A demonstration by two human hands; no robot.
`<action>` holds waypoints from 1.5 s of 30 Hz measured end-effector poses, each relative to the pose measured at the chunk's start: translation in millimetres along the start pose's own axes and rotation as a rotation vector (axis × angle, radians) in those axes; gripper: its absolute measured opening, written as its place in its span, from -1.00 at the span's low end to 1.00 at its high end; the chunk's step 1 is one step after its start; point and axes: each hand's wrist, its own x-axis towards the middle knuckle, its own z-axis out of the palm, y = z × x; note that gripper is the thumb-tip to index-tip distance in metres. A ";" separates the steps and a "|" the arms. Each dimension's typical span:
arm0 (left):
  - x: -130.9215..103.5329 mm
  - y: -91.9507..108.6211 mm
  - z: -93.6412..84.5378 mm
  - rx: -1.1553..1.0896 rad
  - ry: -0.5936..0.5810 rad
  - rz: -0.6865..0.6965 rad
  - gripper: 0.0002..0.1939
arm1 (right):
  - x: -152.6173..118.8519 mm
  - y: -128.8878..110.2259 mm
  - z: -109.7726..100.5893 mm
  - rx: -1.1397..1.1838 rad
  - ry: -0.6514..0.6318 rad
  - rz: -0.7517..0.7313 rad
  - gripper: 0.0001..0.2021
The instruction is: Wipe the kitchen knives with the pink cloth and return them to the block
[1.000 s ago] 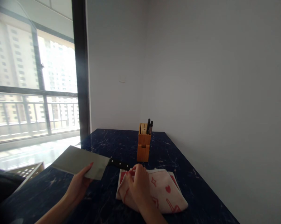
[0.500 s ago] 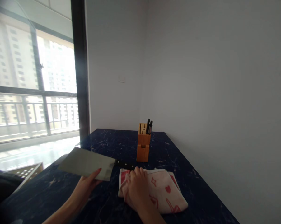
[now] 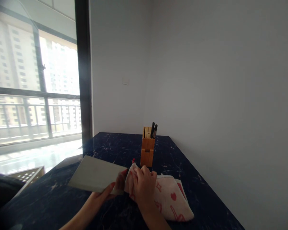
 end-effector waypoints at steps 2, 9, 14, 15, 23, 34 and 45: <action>-2.7 -2.1 1.9 0.066 -0.040 0.054 -0.57 | 0.1 -1.2 2.5 0.042 -0.010 0.001 -0.86; -8.0 -4.9 0.4 0.369 0.004 0.230 -0.65 | -2.6 -6.7 9.8 0.243 -0.078 0.176 -0.77; -7.9 0.8 1.5 0.448 -0.048 0.233 -0.64 | -5.7 -12.0 12.6 0.238 -0.092 0.196 -0.74; -8.2 1.5 1.6 0.473 -0.052 0.220 -0.65 | -5.5 -12.0 12.9 0.240 -0.078 0.206 -0.75; -16.9 -5.7 -3.0 0.781 -0.052 0.296 -0.75 | 2.3 0.0 12.3 0.406 0.059 0.292 -0.80; -16.1 10.3 22.2 0.543 -0.100 0.284 -0.53 | -5.4 -5.5 18.8 0.198 0.023 -0.005 -0.86; -14.9 1.4 13.2 0.558 -0.141 0.275 -0.47 | -5.3 0.2 17.6 0.400 0.043 0.130 -0.87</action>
